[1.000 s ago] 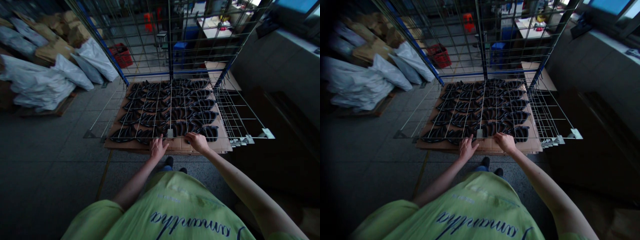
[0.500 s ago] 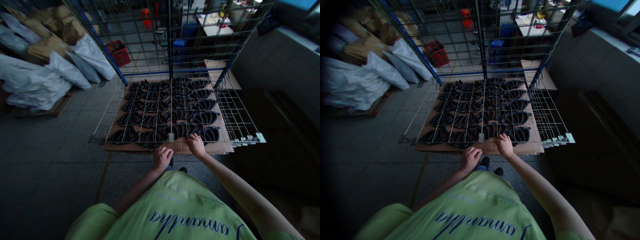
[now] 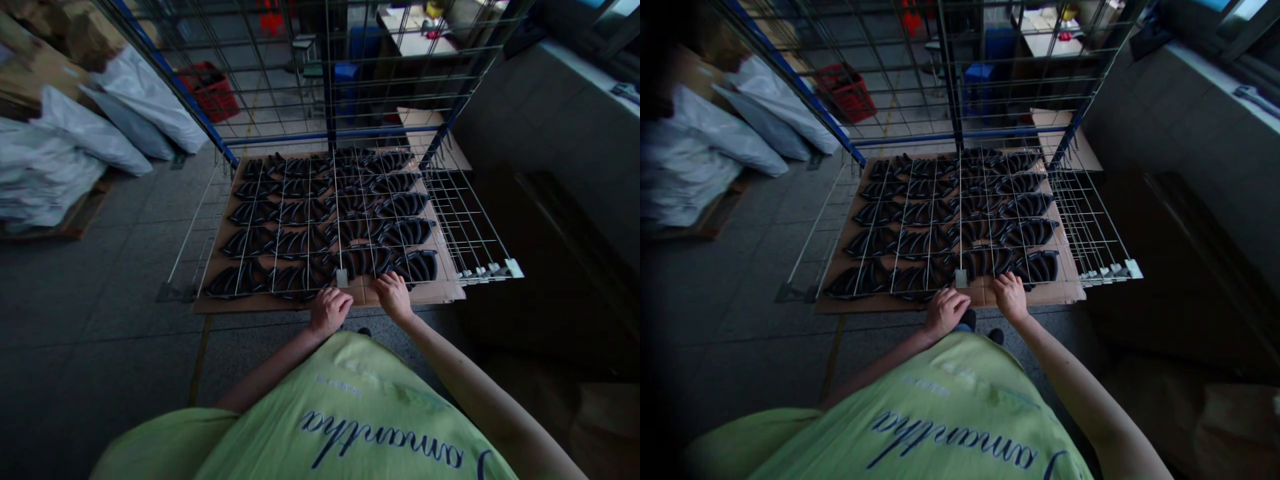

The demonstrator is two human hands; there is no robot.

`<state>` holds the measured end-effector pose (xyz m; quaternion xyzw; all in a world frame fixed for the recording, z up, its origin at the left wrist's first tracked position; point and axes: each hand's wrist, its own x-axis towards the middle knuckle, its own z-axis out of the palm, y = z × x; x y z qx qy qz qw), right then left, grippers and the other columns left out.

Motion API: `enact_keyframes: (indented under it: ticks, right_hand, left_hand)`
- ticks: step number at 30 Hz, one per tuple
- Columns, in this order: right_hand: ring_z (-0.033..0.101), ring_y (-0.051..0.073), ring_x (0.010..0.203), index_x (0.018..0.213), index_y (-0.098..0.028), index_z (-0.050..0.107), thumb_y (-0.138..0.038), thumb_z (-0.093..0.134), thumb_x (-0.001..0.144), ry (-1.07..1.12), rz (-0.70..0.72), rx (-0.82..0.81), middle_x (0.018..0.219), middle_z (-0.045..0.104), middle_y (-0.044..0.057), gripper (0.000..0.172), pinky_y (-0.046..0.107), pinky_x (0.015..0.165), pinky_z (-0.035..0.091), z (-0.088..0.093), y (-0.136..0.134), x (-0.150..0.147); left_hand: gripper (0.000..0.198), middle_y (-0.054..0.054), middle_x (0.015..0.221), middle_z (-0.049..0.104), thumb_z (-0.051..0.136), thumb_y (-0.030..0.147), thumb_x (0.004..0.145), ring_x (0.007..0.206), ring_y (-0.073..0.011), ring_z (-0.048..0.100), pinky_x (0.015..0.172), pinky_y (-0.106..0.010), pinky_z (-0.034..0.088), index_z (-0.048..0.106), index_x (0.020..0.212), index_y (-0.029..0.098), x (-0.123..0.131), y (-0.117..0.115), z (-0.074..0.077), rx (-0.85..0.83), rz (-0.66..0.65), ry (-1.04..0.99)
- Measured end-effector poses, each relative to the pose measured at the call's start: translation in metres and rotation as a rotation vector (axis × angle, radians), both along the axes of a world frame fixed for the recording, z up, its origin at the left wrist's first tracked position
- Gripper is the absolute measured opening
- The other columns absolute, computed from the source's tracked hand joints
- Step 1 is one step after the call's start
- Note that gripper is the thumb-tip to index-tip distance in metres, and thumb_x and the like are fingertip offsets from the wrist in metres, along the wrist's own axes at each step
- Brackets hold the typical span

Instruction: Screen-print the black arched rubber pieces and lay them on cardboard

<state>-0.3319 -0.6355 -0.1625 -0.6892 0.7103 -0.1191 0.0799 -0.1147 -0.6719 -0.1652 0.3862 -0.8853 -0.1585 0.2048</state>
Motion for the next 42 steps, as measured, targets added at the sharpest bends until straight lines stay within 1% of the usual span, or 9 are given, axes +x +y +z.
enact_keyframes:
  ticks: [4,9,13,17,22,29,33,38,42]
  right_hand:
    - [0.048,0.021,0.090,0.085,-0.023,0.074,-0.021,0.053,0.099,-0.030,-0.042,-0.051,0.083,0.066,0.005,0.025,0.034,0.079,0.028,-0.006,0.007,0.002]
    - [0.047,0.022,0.091,0.092,-0.025,0.077,-0.025,0.055,0.098,-0.053,-0.080,-0.047,0.083,0.065,0.005,0.023,0.033,0.080,0.029,-0.008,0.012,0.003]
    - [0.046,0.022,0.091,0.095,-0.027,0.077,-0.026,0.055,0.098,-0.074,-0.126,-0.015,0.083,0.065,0.005,0.023,0.034,0.080,0.029,-0.007,0.014,0.006]
    - [0.046,0.023,0.091,0.097,-0.027,0.078,-0.028,0.054,0.098,-0.085,-0.165,-0.010,0.082,0.064,0.006,0.024,0.034,0.081,0.030,-0.007,0.017,0.009]
    - [0.045,0.024,0.091,0.097,-0.027,0.078,-0.030,0.053,0.098,-0.110,-0.182,-0.017,0.080,0.062,0.007,0.025,0.035,0.081,0.031,-0.009,0.019,0.011]
    - [0.046,0.024,0.091,0.098,-0.027,0.079,-0.030,0.055,0.098,-0.146,-0.196,-0.024,0.080,0.064,0.006,0.024,0.034,0.081,0.031,-0.010,0.020,0.012]
    - [0.046,0.024,0.091,0.098,-0.027,0.079,-0.030,0.055,0.098,-0.152,-0.213,-0.011,0.081,0.065,0.007,0.024,0.035,0.082,0.033,-0.008,0.019,0.015]
    - [0.050,0.024,0.095,0.107,-0.027,0.077,-0.031,0.052,0.099,-0.183,-0.194,-0.030,0.087,0.068,0.007,0.027,0.034,0.084,0.037,0.002,0.023,0.014]
    - [0.054,0.023,0.099,0.106,-0.026,0.077,-0.028,0.050,0.100,-0.229,-0.266,-0.118,0.091,0.071,0.008,0.027,0.035,0.086,0.043,0.016,0.042,-0.008]
  left_hand:
    - [0.014,-0.003,0.079,0.069,0.062,0.027,0.094,0.081,-0.0185,0.060,0.076,-0.033,0.042,0.072,0.085,0.022,0.010,-0.012,0.003,0.008,0.002,0.009]
    - [0.018,-0.004,0.083,0.071,0.059,0.030,0.095,0.082,-0.0195,0.062,0.079,-0.034,0.044,0.074,0.090,0.022,0.031,-0.045,0.012,0.025,0.076,-0.017]
    - [0.016,-0.006,0.087,0.072,0.060,0.028,0.093,0.087,-0.0221,0.063,0.081,-0.036,0.045,0.076,0.096,0.023,0.044,-0.074,0.015,0.059,0.110,-0.137]
    - [0.020,-0.008,0.092,0.071,0.069,0.028,0.087,0.093,-0.0249,0.062,0.083,-0.039,0.046,0.075,0.106,0.024,0.045,-0.091,0.013,0.076,0.070,-0.276]
    - [0.023,-0.009,0.095,0.070,0.074,0.027,0.083,0.096,-0.0271,0.061,0.082,-0.040,0.044,0.076,0.106,0.024,0.040,-0.100,0.010,0.078,-0.013,-0.386]
    - [0.020,-0.009,0.094,0.070,0.073,0.027,0.084,0.097,-0.0276,0.060,0.081,-0.041,0.043,0.076,0.103,0.024,0.039,-0.106,0.005,0.081,-0.034,-0.383]
    - [0.018,-0.009,0.094,0.070,0.073,0.028,0.084,0.097,-0.0274,0.060,0.082,-0.041,0.043,0.075,0.101,0.025,0.039,-0.106,0.005,0.075,-0.029,-0.393]
    - [0.017,-0.006,0.093,0.071,0.074,0.024,0.082,0.092,-0.0242,0.061,0.084,-0.037,0.046,0.074,0.099,0.023,0.042,-0.111,0.012,0.126,-0.049,-0.353]
    - [0.013,-0.003,0.081,0.068,0.071,0.024,0.084,0.084,-0.0212,0.061,0.081,-0.034,0.047,0.074,0.096,0.024,0.044,-0.113,0.019,0.168,-0.034,-0.284]
